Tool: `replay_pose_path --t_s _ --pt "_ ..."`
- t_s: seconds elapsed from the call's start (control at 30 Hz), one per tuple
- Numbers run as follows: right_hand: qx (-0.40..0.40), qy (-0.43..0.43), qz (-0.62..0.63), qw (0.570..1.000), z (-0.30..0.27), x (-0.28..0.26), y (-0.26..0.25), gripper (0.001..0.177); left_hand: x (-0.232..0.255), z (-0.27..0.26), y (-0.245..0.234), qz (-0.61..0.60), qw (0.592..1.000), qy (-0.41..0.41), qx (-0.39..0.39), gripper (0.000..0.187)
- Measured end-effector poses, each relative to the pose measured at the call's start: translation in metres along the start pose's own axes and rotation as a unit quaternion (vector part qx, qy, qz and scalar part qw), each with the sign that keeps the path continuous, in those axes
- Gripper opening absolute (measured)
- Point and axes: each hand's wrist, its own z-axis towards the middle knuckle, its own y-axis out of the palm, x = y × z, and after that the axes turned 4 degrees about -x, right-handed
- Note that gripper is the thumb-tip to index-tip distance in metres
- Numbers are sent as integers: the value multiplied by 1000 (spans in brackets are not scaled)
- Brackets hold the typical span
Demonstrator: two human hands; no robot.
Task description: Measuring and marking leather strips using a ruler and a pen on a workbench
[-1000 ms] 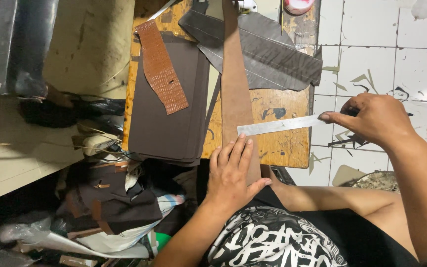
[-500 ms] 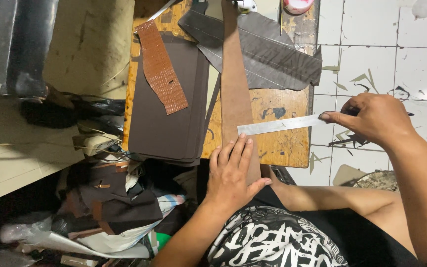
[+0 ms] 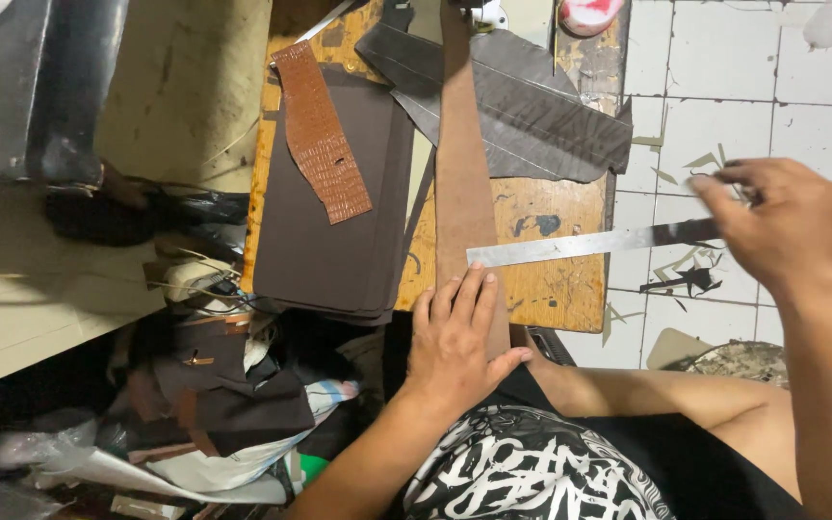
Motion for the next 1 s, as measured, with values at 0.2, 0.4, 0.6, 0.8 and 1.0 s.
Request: replay_pose_path --t_s 0.2,0.4,0.6,0.8,1.0 --pt "72 38 522 849 4 -28 -17 80 0 3 -4 -7 1000 6 11 104" --pt "-135 50 693 707 8 -103 -16 74 -2 0 3 -1 1000 -3 7 107" --pt "-87 73 701 704 5 -133 28 30 -3 4 2 8 1000 -10 -14 101" --pt "-207 77 675 703 3 -152 57 40 -8 0 19 -103 994 20 24 90" --pt "-173 -47 461 869 12 -184 50 19 -11 0 26 -106 994 21 17 82"
